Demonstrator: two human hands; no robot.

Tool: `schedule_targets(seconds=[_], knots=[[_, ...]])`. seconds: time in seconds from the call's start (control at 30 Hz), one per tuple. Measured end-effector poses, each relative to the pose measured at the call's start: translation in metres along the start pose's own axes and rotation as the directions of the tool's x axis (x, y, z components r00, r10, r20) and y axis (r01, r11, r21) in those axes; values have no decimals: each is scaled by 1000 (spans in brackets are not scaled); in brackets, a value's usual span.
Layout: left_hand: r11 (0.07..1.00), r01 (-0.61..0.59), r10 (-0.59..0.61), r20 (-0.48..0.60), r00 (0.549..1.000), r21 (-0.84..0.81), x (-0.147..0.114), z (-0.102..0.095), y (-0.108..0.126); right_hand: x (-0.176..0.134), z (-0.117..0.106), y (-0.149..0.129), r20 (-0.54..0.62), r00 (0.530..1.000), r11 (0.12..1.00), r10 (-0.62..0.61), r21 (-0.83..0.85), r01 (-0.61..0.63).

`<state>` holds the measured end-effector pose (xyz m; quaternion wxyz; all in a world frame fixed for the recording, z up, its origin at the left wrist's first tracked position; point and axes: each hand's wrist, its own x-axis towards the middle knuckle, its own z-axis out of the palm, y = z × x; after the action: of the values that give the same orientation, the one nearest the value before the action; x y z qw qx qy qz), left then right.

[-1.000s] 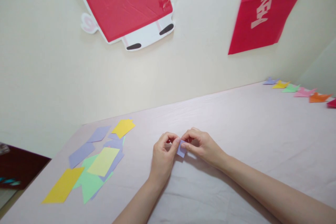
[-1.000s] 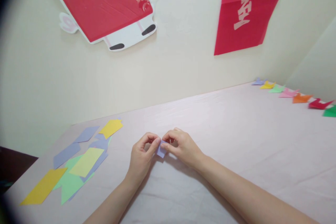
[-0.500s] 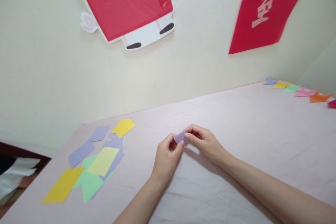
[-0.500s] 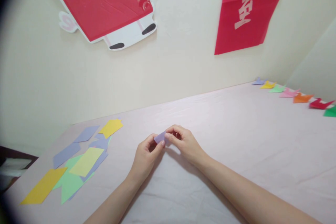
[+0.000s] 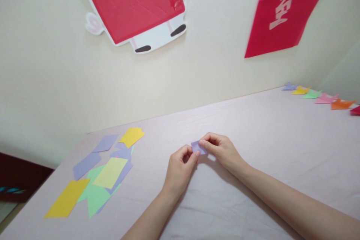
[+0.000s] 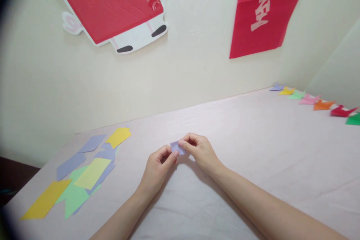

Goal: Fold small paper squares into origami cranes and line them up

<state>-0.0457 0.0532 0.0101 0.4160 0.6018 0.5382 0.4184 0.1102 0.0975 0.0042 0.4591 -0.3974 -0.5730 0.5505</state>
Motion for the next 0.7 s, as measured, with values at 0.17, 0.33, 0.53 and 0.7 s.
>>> schedule_targets(seconds=[0.17, 0.33, 0.53, 0.7], knots=[[998, -26, 28, -23, 999, 65, 2, 1, -3, 0, 0, 1, 81, 995, 997, -53, -60, 58], [941, -79, 77, 18, 997, 330, 0, -5, 3, 0, -5, 0, 71, 991, 930, -113, -342, 131], [586, -531, 425, 326, 844, 612, -7, -24, 13, 2, -10, 5, 124, 974, 661, -187, -718, 218], [498, -659, 350, 564, 748, 563, -4, -32, 3, 5, -24, 4, 193, 964, 729, -184, -631, 266]])
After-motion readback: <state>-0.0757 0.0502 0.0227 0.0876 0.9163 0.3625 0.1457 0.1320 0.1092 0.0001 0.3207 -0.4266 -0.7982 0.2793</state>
